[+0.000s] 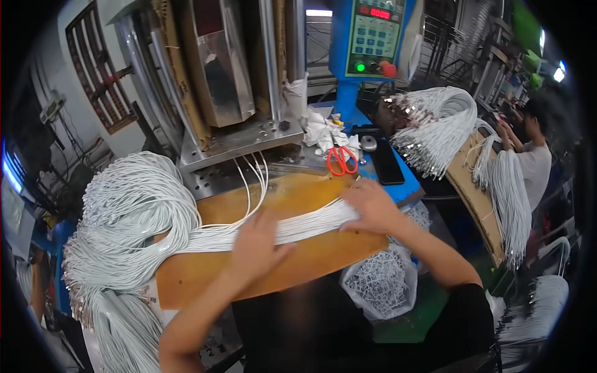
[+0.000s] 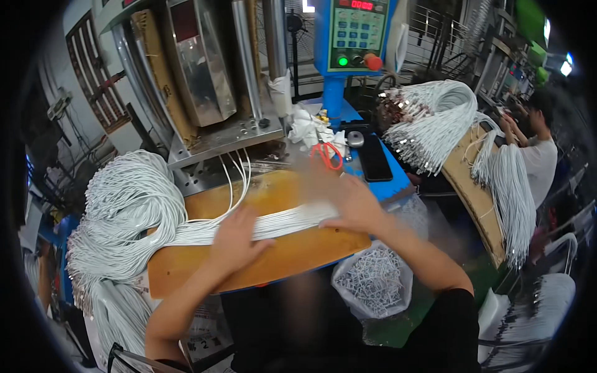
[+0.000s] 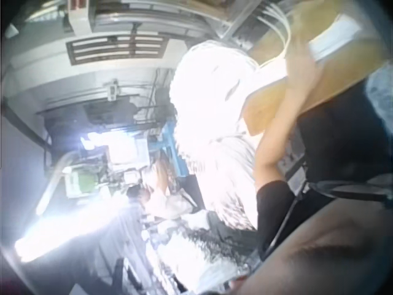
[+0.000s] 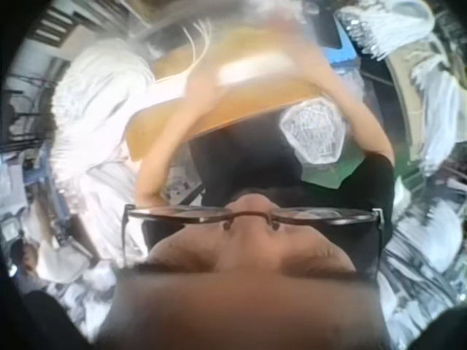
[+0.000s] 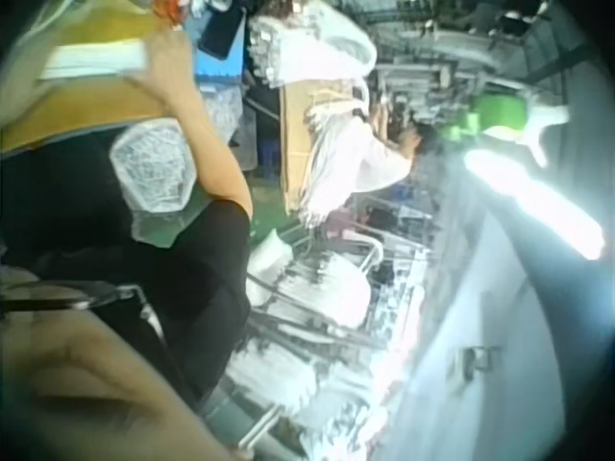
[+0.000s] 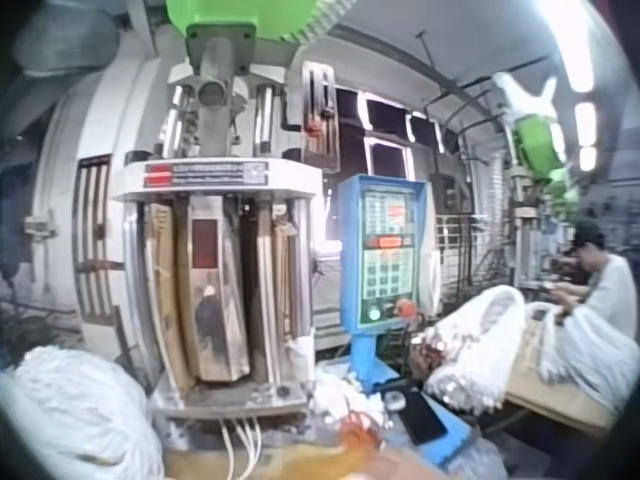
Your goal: The person repeatedly arranges white cables, inserts their connector ends into a metal fixture by hand, positions the cables into a machine press, and removes the processed cables.
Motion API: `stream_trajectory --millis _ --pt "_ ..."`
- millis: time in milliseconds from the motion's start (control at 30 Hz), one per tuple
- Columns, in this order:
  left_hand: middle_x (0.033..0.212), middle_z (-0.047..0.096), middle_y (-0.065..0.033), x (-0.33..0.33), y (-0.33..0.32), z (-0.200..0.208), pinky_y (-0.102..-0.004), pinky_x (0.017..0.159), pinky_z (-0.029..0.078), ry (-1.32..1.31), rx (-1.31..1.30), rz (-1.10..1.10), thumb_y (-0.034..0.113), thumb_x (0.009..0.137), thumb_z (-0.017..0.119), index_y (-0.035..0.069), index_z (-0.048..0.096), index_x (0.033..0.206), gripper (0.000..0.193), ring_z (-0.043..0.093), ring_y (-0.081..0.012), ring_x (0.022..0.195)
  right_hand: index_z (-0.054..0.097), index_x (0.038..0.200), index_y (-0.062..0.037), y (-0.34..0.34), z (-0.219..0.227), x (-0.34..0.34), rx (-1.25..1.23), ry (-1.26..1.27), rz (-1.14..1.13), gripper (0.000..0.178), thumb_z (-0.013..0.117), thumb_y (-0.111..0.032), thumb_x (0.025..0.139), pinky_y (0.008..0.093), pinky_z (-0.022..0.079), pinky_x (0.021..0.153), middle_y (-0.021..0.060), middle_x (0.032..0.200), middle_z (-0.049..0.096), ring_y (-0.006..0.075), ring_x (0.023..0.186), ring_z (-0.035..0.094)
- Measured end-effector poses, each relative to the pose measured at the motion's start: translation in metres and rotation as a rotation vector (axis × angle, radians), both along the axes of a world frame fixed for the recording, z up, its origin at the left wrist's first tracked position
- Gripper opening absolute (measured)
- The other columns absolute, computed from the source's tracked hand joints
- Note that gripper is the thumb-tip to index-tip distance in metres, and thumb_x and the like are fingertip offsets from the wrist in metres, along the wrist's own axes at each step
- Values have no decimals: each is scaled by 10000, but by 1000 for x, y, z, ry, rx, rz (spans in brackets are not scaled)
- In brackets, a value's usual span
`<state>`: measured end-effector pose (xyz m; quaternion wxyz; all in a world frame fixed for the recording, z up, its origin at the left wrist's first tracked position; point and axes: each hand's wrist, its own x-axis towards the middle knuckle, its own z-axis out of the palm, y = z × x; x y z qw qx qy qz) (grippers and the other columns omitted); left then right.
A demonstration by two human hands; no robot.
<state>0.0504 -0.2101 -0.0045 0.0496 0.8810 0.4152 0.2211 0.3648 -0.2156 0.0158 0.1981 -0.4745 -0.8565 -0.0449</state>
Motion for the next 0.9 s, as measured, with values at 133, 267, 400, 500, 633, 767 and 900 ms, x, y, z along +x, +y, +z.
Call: stream_trajectory --millis 133,267,400,500,633,767,900 --pt "1295 575 -239 -63 10 15 -436 973 465 72 -186 100 430 797 747 -28 605 1127 581 578 -392 1146 635 1159 -59 6 -6 10 58 22 41 602 752 -480 744 463 422 988 175 1144 630 358 1141 552" --pt "1224 615 -223 -68 21 25 -409 936 479 -52 -246 69 400 771 779 -29 634 1031 521 600 -387 1103 671 1102 -58 17 -22 -82 -128 95 175 499 667 -483 840 431 443 966 148 1067 671 328 1058 606" --pt "1087 654 -216 -68 33 41 -405 884 489 38 -358 46 378 756 797 -32 639 934 475 624 -376 1028 676 1067 -65 24 -4 -137 -256 -32 196 425 627 -444 881 441 460 922 153 1015 679 337 1010 618" --pt "974 659 -205 -59 34 72 -411 841 492 23 -705 155 319 802 759 -28 633 896 380 635 -365 943 681 1053 -71 33 0 -116 -297 -94 100 358 648 -380 876 448 465 898 154 1010 679 338 1005 618" --pt "932 662 -199 -69 39 15 -414 806 491 -122 -379 -38 252 853 702 -22 632 903 288 637 -352 895 717 966 -58 23 28 -17 -256 -68 -11 303 715 -325 823 447 473 882 157 979 685 344 988 623" --pt "907 662 -183 -56 36 -5 -408 779 486 -220 -191 10 205 883 657 -23 632 921 232 638 -338 861 725 947 -61 29 18 -21 -277 -137 -75 328 716 -364 822 457 477 860 162 932 687 352 948 631" --pt "867 657 -164 -55 44 7 -380 749 480 -274 -326 10 200 883 659 -23 625 922 229 634 -289 821 710 902 -54 28 -2 -103 -135 96 93 356 665 -403 852 489 495 805 191 829 676 388 840 641"
